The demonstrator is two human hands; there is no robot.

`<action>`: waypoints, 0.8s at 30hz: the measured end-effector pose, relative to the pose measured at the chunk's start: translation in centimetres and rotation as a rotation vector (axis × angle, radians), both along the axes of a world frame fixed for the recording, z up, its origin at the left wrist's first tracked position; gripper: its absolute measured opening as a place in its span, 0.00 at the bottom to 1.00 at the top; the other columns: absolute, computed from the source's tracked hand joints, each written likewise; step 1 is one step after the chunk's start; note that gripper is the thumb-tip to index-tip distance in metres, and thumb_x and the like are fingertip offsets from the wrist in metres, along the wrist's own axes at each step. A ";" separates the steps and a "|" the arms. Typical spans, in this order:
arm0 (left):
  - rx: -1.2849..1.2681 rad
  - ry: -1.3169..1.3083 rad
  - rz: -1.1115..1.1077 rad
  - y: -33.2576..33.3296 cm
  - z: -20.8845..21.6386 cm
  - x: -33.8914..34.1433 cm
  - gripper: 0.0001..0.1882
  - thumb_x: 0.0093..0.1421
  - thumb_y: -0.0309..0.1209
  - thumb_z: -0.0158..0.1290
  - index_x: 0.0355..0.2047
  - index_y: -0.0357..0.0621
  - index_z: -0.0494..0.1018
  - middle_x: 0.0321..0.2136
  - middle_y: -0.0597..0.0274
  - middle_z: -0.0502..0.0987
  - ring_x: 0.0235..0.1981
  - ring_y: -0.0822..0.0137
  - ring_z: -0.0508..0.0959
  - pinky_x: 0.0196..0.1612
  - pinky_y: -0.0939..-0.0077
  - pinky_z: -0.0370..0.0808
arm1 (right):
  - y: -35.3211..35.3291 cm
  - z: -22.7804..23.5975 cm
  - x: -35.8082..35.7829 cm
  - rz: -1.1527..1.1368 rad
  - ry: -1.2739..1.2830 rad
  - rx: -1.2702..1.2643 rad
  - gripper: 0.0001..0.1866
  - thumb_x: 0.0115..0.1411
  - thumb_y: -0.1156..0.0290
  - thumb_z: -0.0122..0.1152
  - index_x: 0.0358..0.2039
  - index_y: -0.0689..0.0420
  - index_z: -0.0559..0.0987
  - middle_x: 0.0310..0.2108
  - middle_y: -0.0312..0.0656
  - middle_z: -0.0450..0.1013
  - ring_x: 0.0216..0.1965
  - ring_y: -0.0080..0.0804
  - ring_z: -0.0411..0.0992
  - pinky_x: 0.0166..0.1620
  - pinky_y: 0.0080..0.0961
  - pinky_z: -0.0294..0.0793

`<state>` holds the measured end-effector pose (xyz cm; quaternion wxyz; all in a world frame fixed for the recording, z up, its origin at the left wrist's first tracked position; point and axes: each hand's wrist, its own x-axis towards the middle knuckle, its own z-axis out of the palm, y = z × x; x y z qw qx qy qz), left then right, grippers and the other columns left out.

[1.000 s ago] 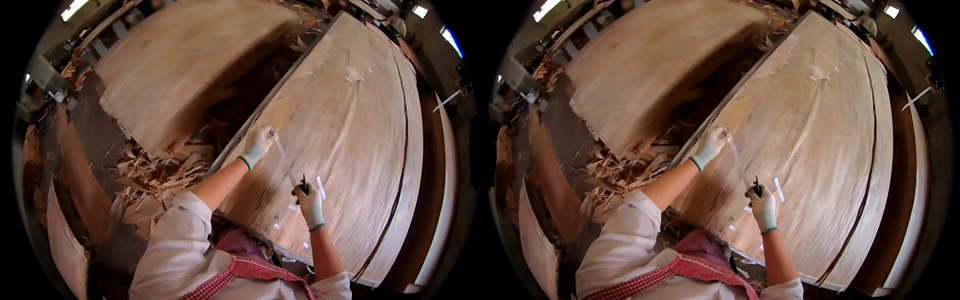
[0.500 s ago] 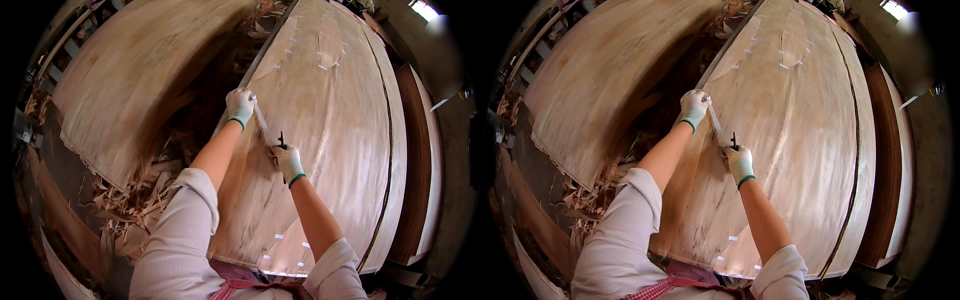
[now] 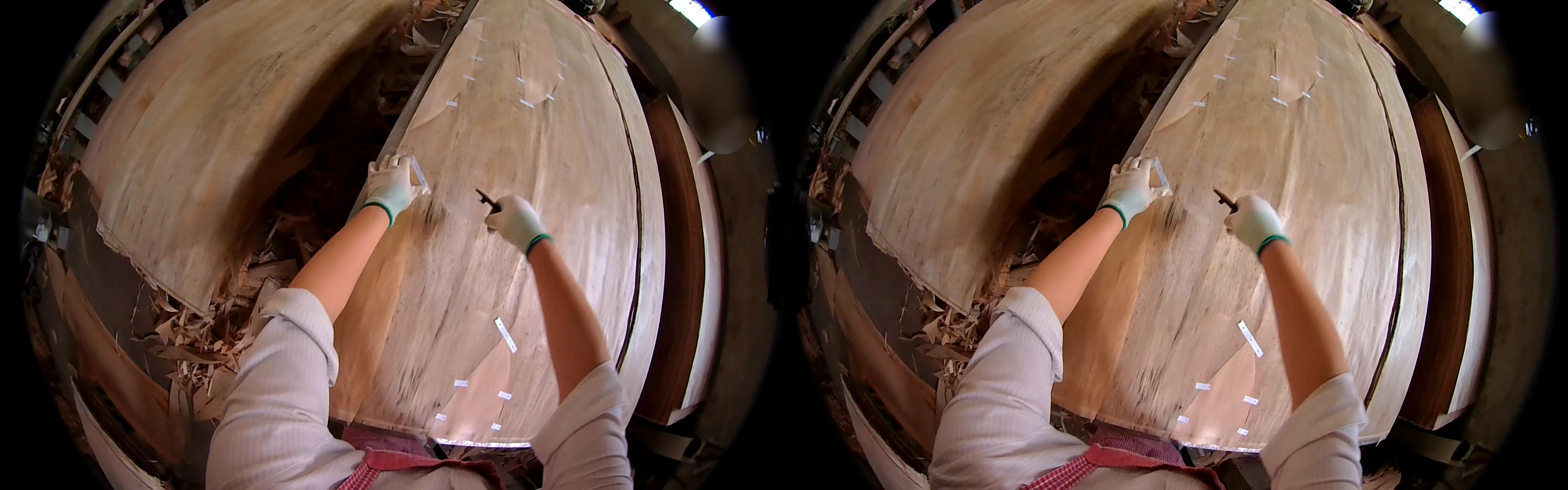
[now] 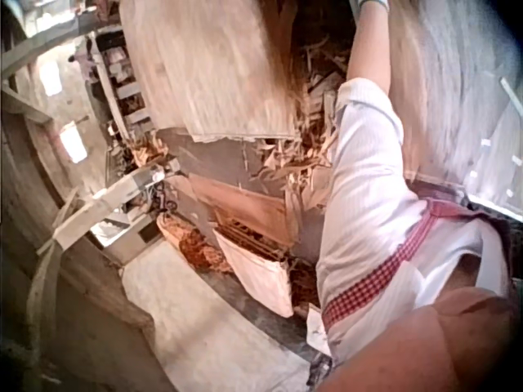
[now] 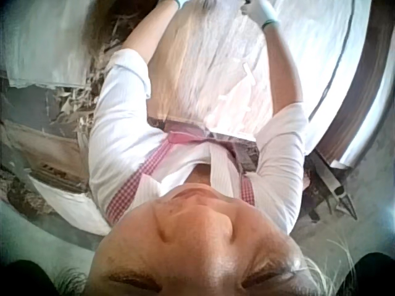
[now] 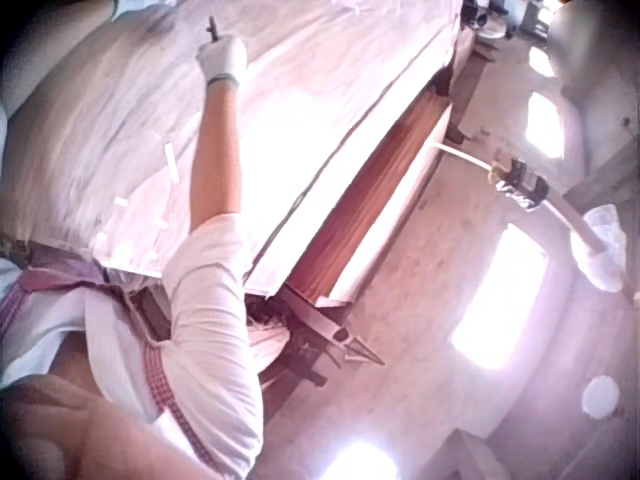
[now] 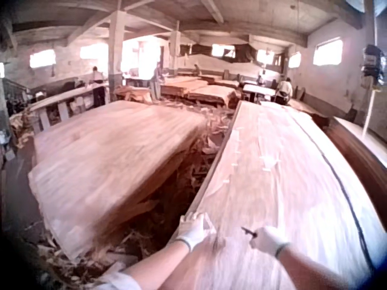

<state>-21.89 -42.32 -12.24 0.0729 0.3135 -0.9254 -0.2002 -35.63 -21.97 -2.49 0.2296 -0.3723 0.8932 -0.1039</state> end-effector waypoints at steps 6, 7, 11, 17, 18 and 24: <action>-0.188 0.371 0.089 0.4 0.9 6.5 0.25 0.56 0.36 0.54 0.54 0.42 0.66 0.54 0.49 0.69 0.57 0.47 0.66 0.62 0.53 0.57 | 3.3 4.8 6.2 -0.091 -0.451 -0.272 0.11 0.59 0.66 0.59 0.30 0.62 0.78 0.26 0.32 0.75 0.26 0.19 0.64 0.32 0.20 0.65; -0.272 0.433 0.046 2.5 0.9 8.9 0.25 0.57 0.36 0.54 0.54 0.41 0.66 0.55 0.50 0.67 0.59 0.48 0.64 0.63 0.53 0.56 | 4.2 5.3 8.1 -0.115 -0.541 -0.305 0.11 0.59 0.65 0.60 0.31 0.62 0.78 0.26 0.32 0.75 0.26 0.19 0.64 0.32 0.19 0.64; -0.143 0.195 -0.027 13.0 0.0 20.6 0.38 0.52 0.42 0.60 0.59 0.39 0.60 0.60 0.50 0.60 0.65 0.51 0.54 0.68 0.51 0.47 | 6.2 4.4 14.8 -0.138 -0.795 -0.344 0.13 0.60 0.62 0.61 0.32 0.61 0.79 0.26 0.32 0.74 0.26 0.17 0.63 0.30 0.16 0.63; -0.216 0.203 -0.046 17.4 0.9 23.1 0.37 0.50 0.29 0.59 0.61 0.38 0.59 0.62 0.52 0.60 0.65 0.54 0.57 0.69 0.58 0.47 | 8.6 -6.0 16.8 -0.128 -0.696 -0.201 0.13 0.57 0.65 0.61 0.33 0.64 0.79 0.24 0.37 0.75 0.26 0.21 0.66 0.31 0.22 0.65; -0.316 0.057 -0.210 17.2 0.7 22.8 0.29 0.56 0.26 0.48 0.60 0.39 0.62 0.62 0.52 0.61 0.64 0.56 0.60 0.69 0.59 0.48 | 8.7 -6.1 17.2 -0.162 -0.717 -0.222 0.13 0.57 0.65 0.61 0.33 0.64 0.79 0.24 0.37 0.75 0.25 0.22 0.66 0.31 0.22 0.65; -0.447 -0.286 -0.260 19.7 1.3 21.0 0.23 0.62 0.29 0.39 0.59 0.48 0.66 0.61 0.52 0.63 0.65 0.57 0.60 0.69 0.59 0.46 | 9.4 -7.5 18.5 -0.222 -0.656 -0.360 0.13 0.57 0.66 0.61 0.33 0.65 0.79 0.24 0.38 0.76 0.23 0.22 0.67 0.28 0.23 0.66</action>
